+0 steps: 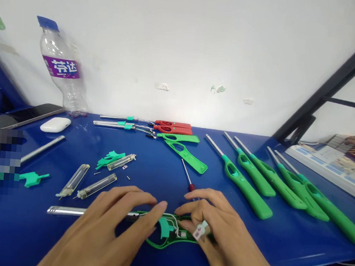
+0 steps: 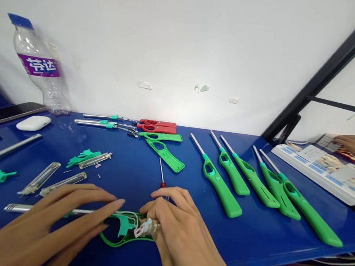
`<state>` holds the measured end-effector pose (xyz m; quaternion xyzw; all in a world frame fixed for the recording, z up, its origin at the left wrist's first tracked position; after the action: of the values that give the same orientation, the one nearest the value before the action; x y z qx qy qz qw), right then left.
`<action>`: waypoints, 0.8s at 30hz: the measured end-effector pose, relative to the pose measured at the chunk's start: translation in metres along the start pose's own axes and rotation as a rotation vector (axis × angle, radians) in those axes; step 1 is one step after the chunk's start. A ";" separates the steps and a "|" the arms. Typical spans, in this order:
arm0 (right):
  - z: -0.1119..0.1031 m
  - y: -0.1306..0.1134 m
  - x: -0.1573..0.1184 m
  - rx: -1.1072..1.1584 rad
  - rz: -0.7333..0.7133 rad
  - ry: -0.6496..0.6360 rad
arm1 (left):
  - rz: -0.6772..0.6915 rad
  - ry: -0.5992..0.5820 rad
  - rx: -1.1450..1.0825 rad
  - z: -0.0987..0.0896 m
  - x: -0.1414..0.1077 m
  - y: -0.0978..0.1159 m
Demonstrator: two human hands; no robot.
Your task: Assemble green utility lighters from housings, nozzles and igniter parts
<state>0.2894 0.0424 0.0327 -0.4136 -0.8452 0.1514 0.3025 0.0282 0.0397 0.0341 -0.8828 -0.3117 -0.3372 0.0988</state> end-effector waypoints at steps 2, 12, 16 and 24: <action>0.000 0.000 0.000 0.012 -0.002 0.002 | 0.017 -0.024 0.015 0.005 0.008 0.001; -0.002 -0.007 0.003 -0.062 -0.118 0.081 | -0.026 -0.150 -0.094 0.009 0.008 0.007; -0.001 -0.012 0.005 -0.123 -0.132 0.116 | -0.044 -0.104 -0.088 0.009 0.013 0.013; 0.003 -0.018 0.004 -0.165 -0.166 0.167 | -0.053 -0.129 -0.138 0.017 0.017 0.015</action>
<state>0.2752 0.0345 0.0411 -0.3769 -0.8581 0.0210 0.3481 0.0568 0.0426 0.0326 -0.8989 -0.3168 -0.3026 0.0086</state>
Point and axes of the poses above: each hand's wrist, its own x-axis towards the middle knuckle, its own z-axis out of the palm, y = z × x, the point moved 2 cm from there along x, towards the middle knuckle, and after that the axes turned 3 degrees about z, right-handed, at the moved point
